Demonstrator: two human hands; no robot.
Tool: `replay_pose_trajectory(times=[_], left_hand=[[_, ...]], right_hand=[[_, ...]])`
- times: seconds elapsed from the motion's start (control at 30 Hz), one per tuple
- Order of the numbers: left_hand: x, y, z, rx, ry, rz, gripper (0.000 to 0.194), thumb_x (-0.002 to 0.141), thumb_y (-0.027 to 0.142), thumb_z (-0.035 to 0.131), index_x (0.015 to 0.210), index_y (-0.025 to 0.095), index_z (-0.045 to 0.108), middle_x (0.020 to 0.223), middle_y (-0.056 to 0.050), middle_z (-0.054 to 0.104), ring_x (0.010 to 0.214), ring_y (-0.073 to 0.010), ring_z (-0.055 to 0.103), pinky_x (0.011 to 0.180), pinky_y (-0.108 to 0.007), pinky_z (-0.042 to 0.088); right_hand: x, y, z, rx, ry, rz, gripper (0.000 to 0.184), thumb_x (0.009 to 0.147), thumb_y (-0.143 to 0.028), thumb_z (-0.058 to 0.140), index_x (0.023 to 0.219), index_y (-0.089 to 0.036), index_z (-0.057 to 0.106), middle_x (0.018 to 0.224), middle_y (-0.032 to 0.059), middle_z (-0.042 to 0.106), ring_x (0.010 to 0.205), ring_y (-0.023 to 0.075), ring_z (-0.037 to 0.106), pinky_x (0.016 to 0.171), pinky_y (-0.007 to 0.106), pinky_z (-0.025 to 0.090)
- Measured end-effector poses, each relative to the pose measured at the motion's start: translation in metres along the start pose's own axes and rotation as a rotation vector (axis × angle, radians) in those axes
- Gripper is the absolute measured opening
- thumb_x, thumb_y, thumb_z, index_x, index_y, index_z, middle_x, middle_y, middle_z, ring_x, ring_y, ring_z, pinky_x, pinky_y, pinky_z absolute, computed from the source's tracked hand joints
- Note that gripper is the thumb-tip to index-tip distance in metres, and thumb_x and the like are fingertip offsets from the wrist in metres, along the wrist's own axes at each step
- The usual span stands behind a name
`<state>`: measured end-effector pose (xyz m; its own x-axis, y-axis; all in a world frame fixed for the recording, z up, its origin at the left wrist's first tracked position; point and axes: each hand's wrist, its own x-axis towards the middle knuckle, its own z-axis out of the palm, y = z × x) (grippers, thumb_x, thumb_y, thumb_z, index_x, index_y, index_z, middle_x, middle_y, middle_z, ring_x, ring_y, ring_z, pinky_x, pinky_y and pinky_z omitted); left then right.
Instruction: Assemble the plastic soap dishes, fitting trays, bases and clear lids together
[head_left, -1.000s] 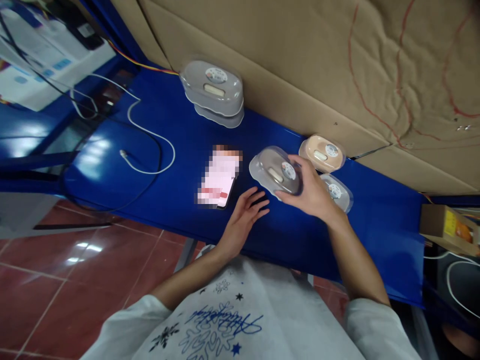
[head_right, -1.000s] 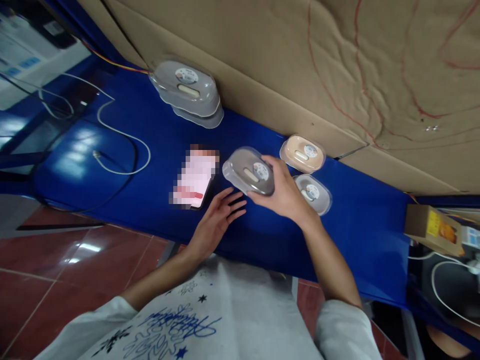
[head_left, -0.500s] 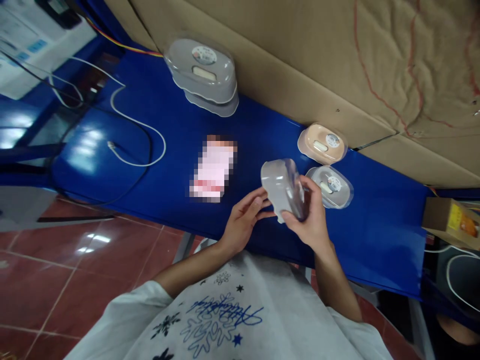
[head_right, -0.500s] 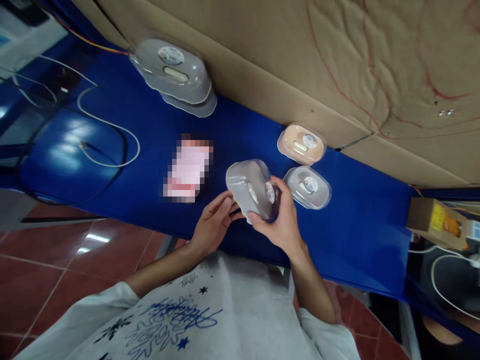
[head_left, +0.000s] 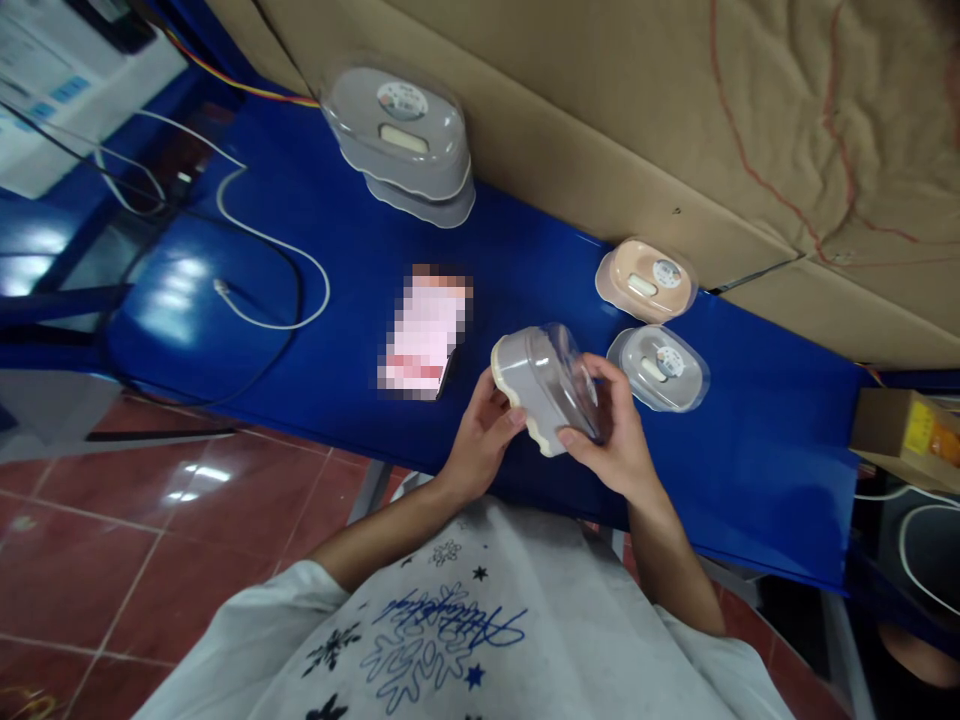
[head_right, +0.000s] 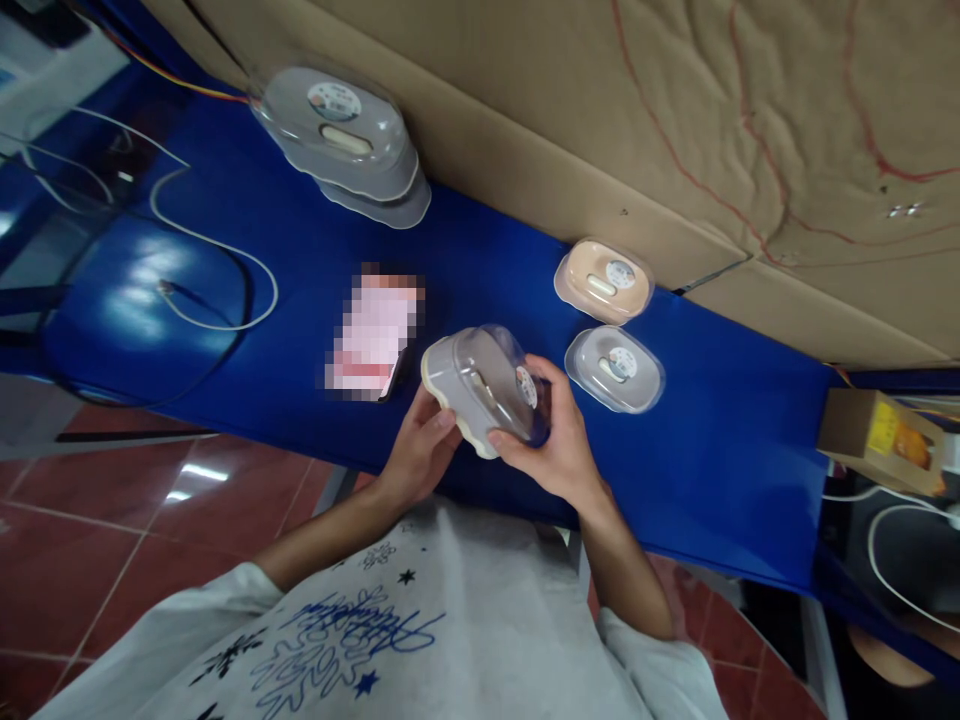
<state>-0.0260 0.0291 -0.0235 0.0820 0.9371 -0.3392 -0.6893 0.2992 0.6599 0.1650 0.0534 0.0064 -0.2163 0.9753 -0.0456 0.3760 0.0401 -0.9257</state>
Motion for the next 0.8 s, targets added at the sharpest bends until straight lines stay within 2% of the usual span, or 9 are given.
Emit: replay_pose_trajectory(times=[0.13,0.27,0.37,0.47,0.53,0.6,0.7,0.8], left_hand=[[-0.005,0.002,-0.006,-0.065,0.052,-0.090,0.060,0.084,0.045,0.081,0.138,0.026,0.065,0.133,-0.009,0.074,0.134,-0.0343,0.066,0.110,-0.045,0.056],[-0.016,0.006,-0.012,-0.017,0.068,-0.219,0.056,0.085,0.029,0.076,0.140,0.027,0.065,0.129,-0.007,0.077,0.133,-0.0330,0.067,0.112,-0.047,0.055],[-0.028,0.011,-0.018,0.097,0.058,-0.148,0.062,0.090,0.027,0.078,0.149,0.029,0.060,0.146,-0.009,0.070,0.143,-0.0318,0.060,0.122,-0.048,0.048],[-0.037,0.016,-0.026,0.207,0.048,-0.039,0.086,0.090,0.027,0.084,0.164,0.038,0.042,0.170,-0.011,0.048,0.151,-0.0334,0.053,0.126,-0.050,0.045],[-0.041,0.019,-0.032,0.239,0.053,-0.036,0.104,0.088,0.026,0.086,0.171,0.045,0.026,0.174,-0.012,0.042,0.147,-0.0344,0.058,0.123,-0.053,0.048],[-0.044,0.021,-0.038,0.264,0.050,-0.057,0.111,0.089,0.026,0.086,0.173,0.046,0.016,0.172,-0.014,0.042,0.142,-0.0346,0.063,0.120,-0.056,0.051],[-0.049,0.020,-0.043,0.282,0.040,-0.070,0.110,0.090,0.026,0.085,0.174,0.045,0.016,0.173,-0.016,0.041,0.139,-0.0353,0.065,0.118,-0.058,0.053],[-0.051,0.016,-0.045,0.274,0.049,-0.081,0.108,0.089,0.025,0.086,0.173,0.045,0.020,0.174,-0.015,0.040,0.139,-0.0358,0.065,0.117,-0.058,0.054]], right_hand=[[0.004,0.004,-0.006,-0.045,0.026,-0.005,0.077,0.092,-0.063,0.074,0.156,-0.033,0.042,0.146,0.0109,0.062,0.130,0.0318,0.067,0.108,0.053,0.060],[0.019,0.001,-0.011,-0.313,0.118,-0.057,0.086,0.088,-0.055,0.082,0.158,-0.030,0.039,0.157,0.0150,0.053,0.145,0.0362,0.056,0.116,0.060,0.055],[0.039,0.000,-0.014,-0.472,0.125,-0.136,0.088,0.088,-0.053,0.082,0.159,-0.028,0.037,0.157,0.0178,0.051,0.146,0.0376,0.055,0.119,0.065,0.052],[0.057,0.001,-0.015,-0.586,0.092,-0.184,0.088,0.088,-0.049,0.083,0.158,-0.025,0.037,0.157,0.0194,0.050,0.149,0.0388,0.051,0.124,0.067,0.046],[0.064,0.001,-0.016,-0.625,0.035,-0.194,0.087,0.088,-0.046,0.083,0.158,-0.023,0.037,0.157,0.0200,0.050,0.151,0.0394,0.048,0.127,0.067,0.042],[0.065,-0.001,-0.020,-0.620,-0.040,-0.186,0.087,0.088,-0.048,0.083,0.158,-0.022,0.038,0.157,0.0202,0.050,0.151,0.0394,0.049,0.127,0.066,0.042],[0.067,-0.008,-0.029,-0.586,-0.116,-0.154,0.090,0.089,-0.058,0.081,0.160,-0.025,0.037,0.159,0.0183,0.052,0.148,0.0381,0.054,0.125,0.063,0.045],[0.084,-0.014,-0.036,-0.631,-0.069,-0.205,0.089,0.092,-0.064,0.076,0.163,-0.028,0.035,0.164,0.0165,0.050,0.153,0.0394,0.049,0.127,0.064,0.041]])
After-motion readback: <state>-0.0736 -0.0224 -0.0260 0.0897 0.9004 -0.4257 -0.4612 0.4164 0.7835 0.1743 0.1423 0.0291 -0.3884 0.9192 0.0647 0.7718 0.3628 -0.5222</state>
